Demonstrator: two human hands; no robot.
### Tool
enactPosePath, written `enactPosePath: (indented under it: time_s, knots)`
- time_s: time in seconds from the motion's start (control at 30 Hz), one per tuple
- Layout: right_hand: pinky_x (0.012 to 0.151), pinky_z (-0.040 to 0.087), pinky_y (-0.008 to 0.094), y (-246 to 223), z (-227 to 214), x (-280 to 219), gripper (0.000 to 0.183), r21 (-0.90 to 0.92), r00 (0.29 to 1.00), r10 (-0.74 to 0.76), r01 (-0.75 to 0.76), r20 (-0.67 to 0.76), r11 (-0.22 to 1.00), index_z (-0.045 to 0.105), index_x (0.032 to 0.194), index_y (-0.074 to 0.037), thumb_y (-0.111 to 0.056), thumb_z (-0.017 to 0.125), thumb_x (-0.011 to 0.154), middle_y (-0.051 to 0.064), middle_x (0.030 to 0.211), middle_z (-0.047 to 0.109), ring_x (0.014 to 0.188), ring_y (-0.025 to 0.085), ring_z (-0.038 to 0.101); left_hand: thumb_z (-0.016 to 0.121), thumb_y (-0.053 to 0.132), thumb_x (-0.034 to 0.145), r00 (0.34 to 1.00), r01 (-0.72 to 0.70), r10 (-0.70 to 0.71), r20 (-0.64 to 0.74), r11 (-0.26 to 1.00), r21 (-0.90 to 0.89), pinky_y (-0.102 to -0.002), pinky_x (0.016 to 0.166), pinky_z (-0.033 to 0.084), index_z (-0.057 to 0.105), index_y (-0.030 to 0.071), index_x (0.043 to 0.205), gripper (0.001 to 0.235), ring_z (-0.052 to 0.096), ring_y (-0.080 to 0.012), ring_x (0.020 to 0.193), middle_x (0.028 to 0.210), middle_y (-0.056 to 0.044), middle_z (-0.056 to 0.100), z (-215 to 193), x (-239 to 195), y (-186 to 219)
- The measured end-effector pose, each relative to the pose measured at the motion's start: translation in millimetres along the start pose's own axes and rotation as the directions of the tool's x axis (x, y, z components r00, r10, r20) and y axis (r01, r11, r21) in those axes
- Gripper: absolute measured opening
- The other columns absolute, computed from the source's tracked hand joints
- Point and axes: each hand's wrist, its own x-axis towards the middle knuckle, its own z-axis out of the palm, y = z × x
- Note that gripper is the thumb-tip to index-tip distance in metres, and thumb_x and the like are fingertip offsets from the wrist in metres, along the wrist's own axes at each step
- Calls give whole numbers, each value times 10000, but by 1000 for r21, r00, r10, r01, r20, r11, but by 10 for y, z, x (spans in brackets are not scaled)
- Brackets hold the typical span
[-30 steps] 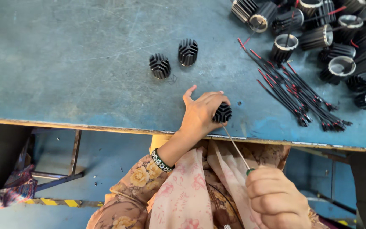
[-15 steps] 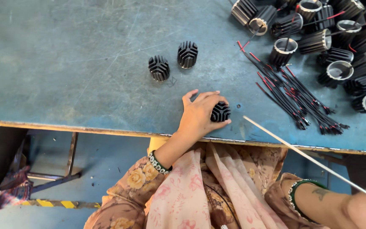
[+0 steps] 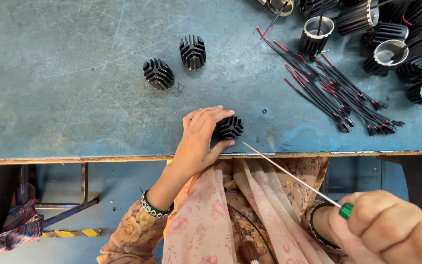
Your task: The person assembles light fixture components by hand and using a screwdriver. They insert wires into metal heat sinks and use a screwdriver to tighten them.
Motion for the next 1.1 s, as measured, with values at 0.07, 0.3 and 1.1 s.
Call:
enactPosePath:
  time_s: [0.07, 0.3, 1.1]
  knots:
    - [354, 359, 310, 36, 185, 150, 484, 333, 1000, 2, -5, 9, 943, 324, 582, -106, 206, 692, 540, 17, 476, 430, 336, 126, 388, 866, 208, 775, 1000, 5, -5, 6, 1000, 17, -455, 1098, 349, 572, 140, 1370, 667, 547, -291, 1276, 1303, -92, 602, -9, -5, 14]
    - [395, 356, 334, 172, 336, 237, 475, 304, 993, -109, 118, -45, 945, 320, 719, -128, 129, 719, 691, -12, 594, 418, 383, 122, 423, 892, 221, 724, 998, -13, 14, 53, 1000, -16, -459, 1080, 357, 615, 158, 1279, 624, 563, -284, 1202, 1226, -72, 591, -64, 39, 35]
    - [399, 307, 218, 580, 49, -449, 414, 446, 770, 107, 245, -630, 861, 341, 641, -182, -160, 657, 906, -79, 538, 318, 430, 22, 351, 862, 72, 696, 990, -34, 49, 134, 994, -108, -537, 1148, 328, 478, 125, 1233, 662, 635, -220, 1243, 1290, 8, 658, -33, 44, -86]
